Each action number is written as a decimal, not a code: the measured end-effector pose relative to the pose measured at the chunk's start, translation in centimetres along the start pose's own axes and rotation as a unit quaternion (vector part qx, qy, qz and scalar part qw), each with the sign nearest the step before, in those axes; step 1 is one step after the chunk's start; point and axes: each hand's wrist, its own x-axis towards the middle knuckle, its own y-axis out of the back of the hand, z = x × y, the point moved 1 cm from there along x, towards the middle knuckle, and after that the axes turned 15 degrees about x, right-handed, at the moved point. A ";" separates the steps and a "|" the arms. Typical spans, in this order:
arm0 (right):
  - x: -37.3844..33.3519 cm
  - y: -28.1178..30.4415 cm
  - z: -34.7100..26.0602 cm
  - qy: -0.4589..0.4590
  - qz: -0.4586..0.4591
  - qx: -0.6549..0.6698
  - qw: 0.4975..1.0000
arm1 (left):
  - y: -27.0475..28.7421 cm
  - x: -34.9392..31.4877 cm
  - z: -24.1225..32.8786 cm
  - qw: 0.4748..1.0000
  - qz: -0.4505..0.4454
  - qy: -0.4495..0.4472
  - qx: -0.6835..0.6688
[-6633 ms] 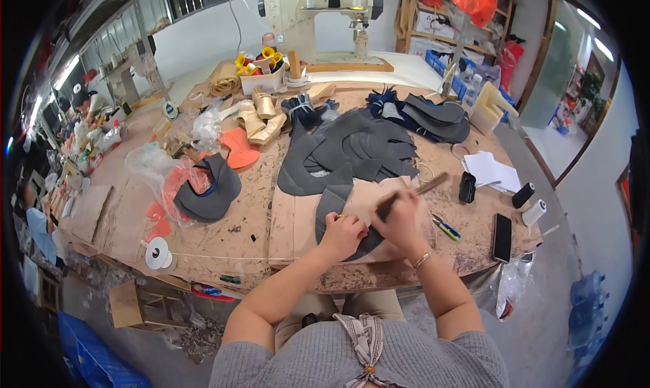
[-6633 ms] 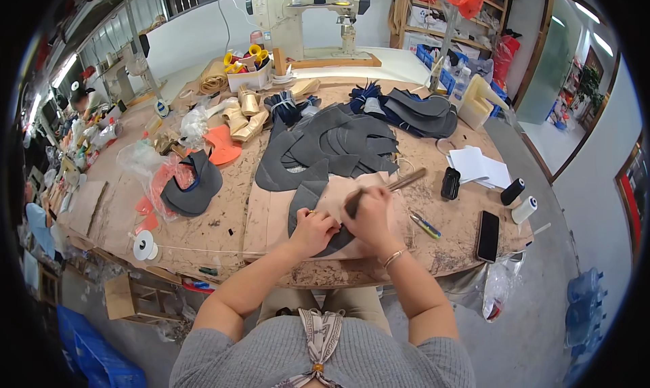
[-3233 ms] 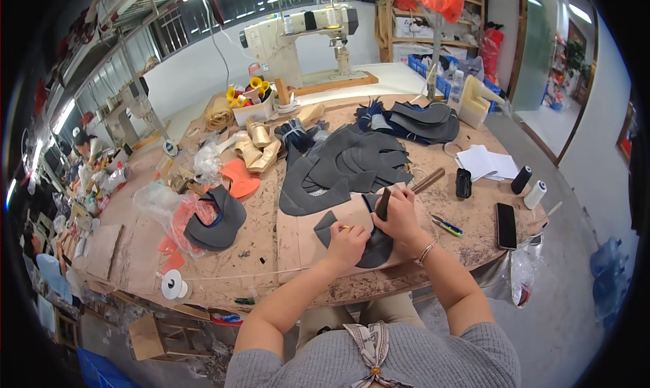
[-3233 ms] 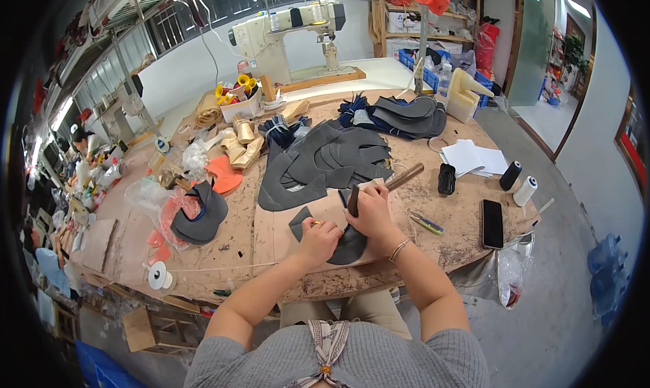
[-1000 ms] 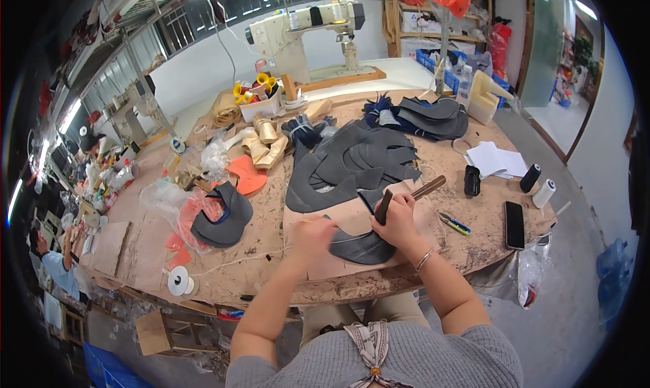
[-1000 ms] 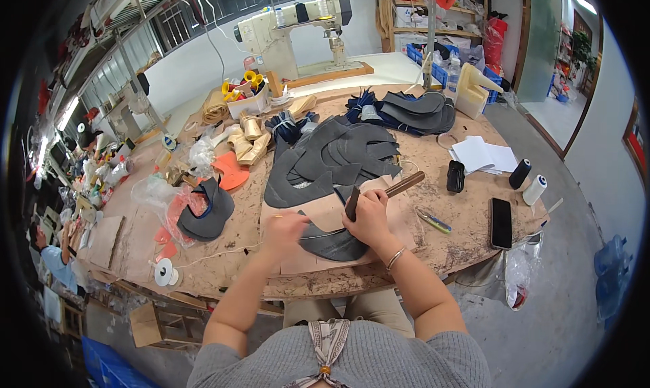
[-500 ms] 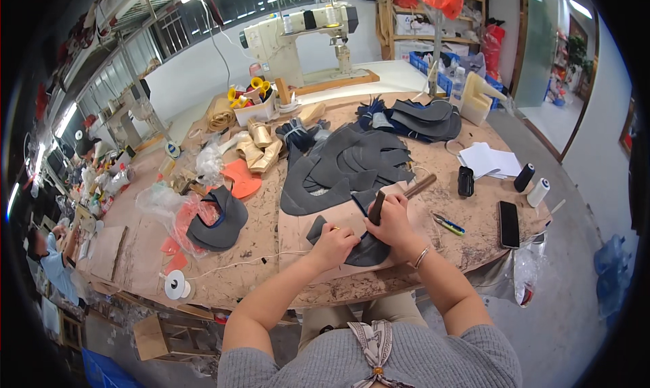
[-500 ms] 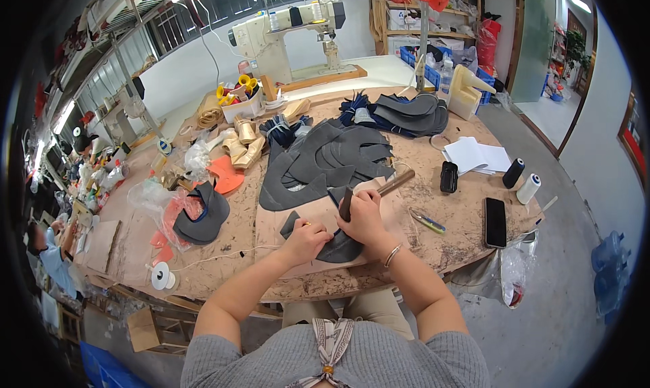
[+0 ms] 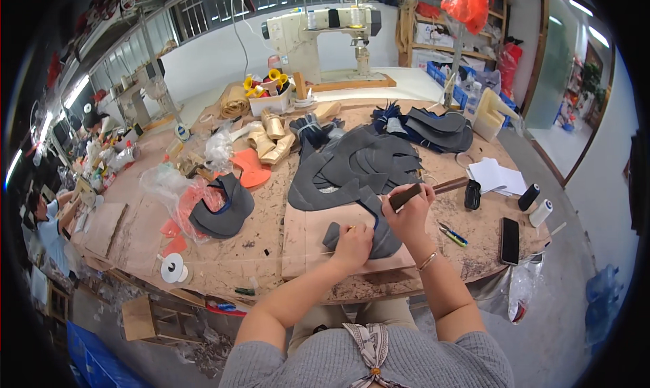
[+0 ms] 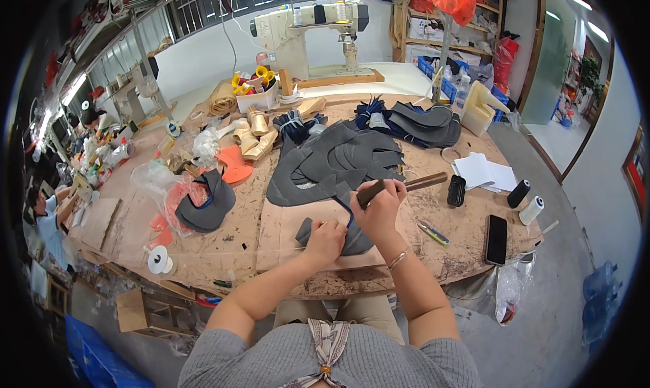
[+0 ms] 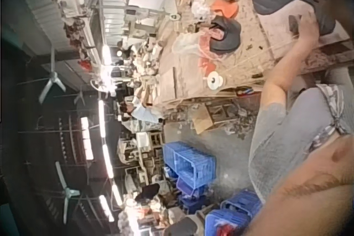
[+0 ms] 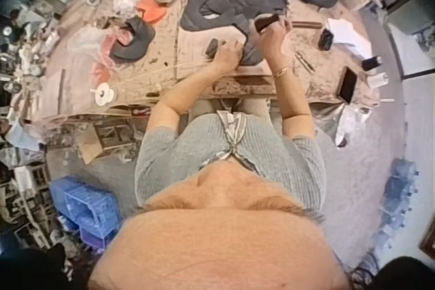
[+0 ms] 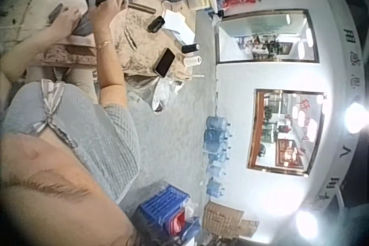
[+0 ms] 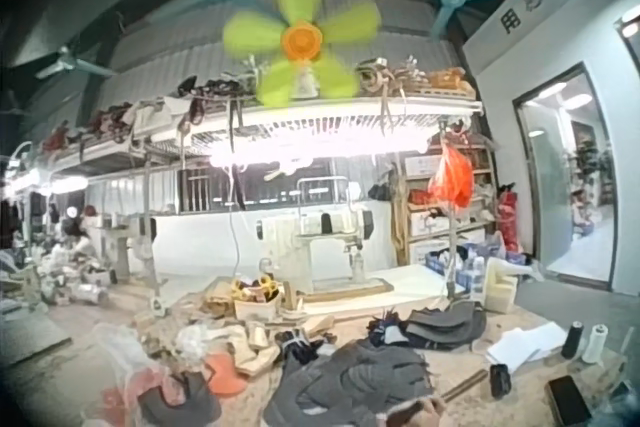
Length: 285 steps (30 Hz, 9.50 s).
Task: The person sits at a workbench in a workshop and uses a hammer to tap a dark gray fabric piece against a curved wooden block. The person repeatedly positions the fabric on the block and strikes it with the hammer to shape or flatten the material.
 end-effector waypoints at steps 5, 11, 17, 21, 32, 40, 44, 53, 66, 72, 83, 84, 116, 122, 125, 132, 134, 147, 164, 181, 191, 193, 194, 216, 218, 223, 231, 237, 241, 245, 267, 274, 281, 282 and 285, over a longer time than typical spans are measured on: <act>-3.1 -1.9 5.2 -0.004 -0.156 0.001 0.988 | 0.8 -0.1 -0.7 0.996 -0.006 0.031 -0.083; -1.2 -1.5 1.8 0.044 -0.161 0.022 0.986 | 1.5 -0.8 -2.0 0.997 0.006 -0.069 -0.032; -3.7 -2.4 2.8 0.006 -0.170 -0.017 0.985 | 1.7 -0.7 -1.7 0.998 0.004 -0.051 -0.026; -1.6 -0.8 2.7 0.043 -0.155 0.001 0.987 | 1.6 -0.7 -0.9 1.000 0.009 -0.017 -0.007; -2.9 -1.0 4.0 -0.021 -0.178 0.012 0.984 | 0.6 -0.6 -1.7 0.991 -0.040 -0.003 -0.124; -4.1 -2.1 2.6 -0.017 -0.128 0.047 0.991 | 2.2 -0.5 -1.4 0.994 -0.018 -0.001 -0.108; -2.4 0.0 1.9 0.057 -0.121 -0.004 0.991 | 2.2 -0.9 -0.8 0.993 -0.001 0.031 -0.115; -4.1 -1.1 2.5 -0.030 -0.128 0.025 0.991 | 6.2 -3.0 -0.8 0.985 0.075 0.104 -0.119; -4.6 -1.9 2.6 -0.042 -0.118 0.018 0.992 | 6.4 -9.6 -7.8 0.982 -0.033 0.143 -0.122; -4.5 -1.4 2.4 -0.046 -0.124 0.015 0.991 | 8.0 -8.9 -15.9 0.958 -0.151 0.198 -0.145; -4.6 -1.8 2.4 -0.057 -0.124 0.024 0.990 | 3.3 -0.8 -3.1 0.993 -0.067 0.021 -0.095; -4.6 -1.6 2.5 -0.052 -0.126 0.021 0.991 | 3.1 -0.4 -3.1 0.988 -0.106 0.030 -0.112; -3.2 1.3 1.8 0.013 -0.139 -0.011 0.990 | 2.2 -1.3 -1.5 0.987 -0.014 -0.047 -0.152; -3.8 0.4 1.0 -0.001 -0.206 0.056 0.977 | 0.6 -0.7 -3.7 0.952 -0.032 -0.058 -0.300; -2.8 1.4 0.9 0.055 -0.204 0.009 0.977 | 1.5 -1.3 -3.7 0.949 -0.032 -0.063 -0.307; -3.7 0.3 2.0 0.011 -0.234 0.036 0.972 | 1.2 -1.1 -4.2 0.947 -0.038 -0.060 -0.312; -2.5 0.6 1.5 0.041 -0.236 -0.004 0.971 | 1.6 -1.3 -4.7 0.951 -0.034 -0.066 -0.302; -4.1 -0.6 1.1 0.016 -0.241 0.019 0.970 | 5.9 -3.4 -5.0 0.973 -0.029 0.062 -0.221; -4.1 -0.6 1.1 -0.003 -0.209 0.063 0.976 | 5.7 -3.2 -10.2 0.993 0.036 0.024 -0.111; -3.3 -0.8 -1.4 0.023 -0.151 0.087 0.984 | 2.8 -1.3 -5.5 0.957 -0.057 -0.109 -0.261; -2.7 -2.4 -1.1 0.077 -0.202 0.069 0.974 | 2.7 -2.2 -6.8 0.948 -0.089 -0.073 -0.297; -4.1 -2.8 -1.2 0.057 -0.163 0.083 0.981 | 3.8 -1.8 -6.5 0.943 -0.059 -0.077 -0.320; -4.6 -3.2 -0.6 0.055 -0.207 0.085 0.973 | 4.2 -1.7 -6.4 0.938 -0.048 -0.081 -0.333; -4.4 -2.2 1.5 -0.053 -0.188 0.123 0.973 | 2.1 -2.1 -6.1 0.956 -0.064 -0.045 -0.284; -3.3 -1.9 1.2 0.011 -0.202 0.051 0.978 | 2.5 -2.7 -6.5 0.955 -0.059 -0.041 -0.288; -3.2 -2.1 -1.3 0.044 -0.145 0.064 0.986 | 3.0 -2.7 -5.7 0.968 -0.050 -0.034 -0.243; -2.6 -2.0 -2.0 0.059 -0.140 0.052 0.987 | 3.1 -3.6 -6.0 0.979 -0.018 -0.049 -0.198; -3.7 -2.8 -0.7 0.026 -0.200 0.053 0.978 | 3.5 -4.4 -6.3 0.976 -0.017 -0.039 -0.213; -4.2 -3.5 -2.0 0.036 -0.166 0.079 0.982 | 3.7 -4.6 -6.3 0.979 -0.013 -0.040 -0.200; -4.2 -4.0 -1.5 0.012 -0.207 0.084 0.975 | 3.8 -5.0 -7.0 0.979 -0.017 -0.028 -0.202; -3.6 -4.3 -4.7 0.035 -0.128 0.115 0.984 | 5.3 -5.9 -7.1 0.968 -0.046 0.091 -0.228; -3.1 -4.6 -1.3 -0.030 -0.281 0.030 0.959 | 5.3 -6.3 -7.3 0.979 -0.026 0.083 -0.186; -1.2 -4.2 7.1 -0.250 -0.284 -0.143 0.914 | 5.8 -5.3 -6.2 0.983 0.016 0.057 -0.173; -1.5 -3.7 7.5 -0.203 -0.273 -0.153 0.928 | 5.6 -5.3 -6.4 0.983 0.019 0.061 -0.172; -2.0 -0.7 7.4 -0.221 -0.163 -0.018 0.961 | 5.8 -5.6 -6.4 0.982 0.019 0.072 -0.172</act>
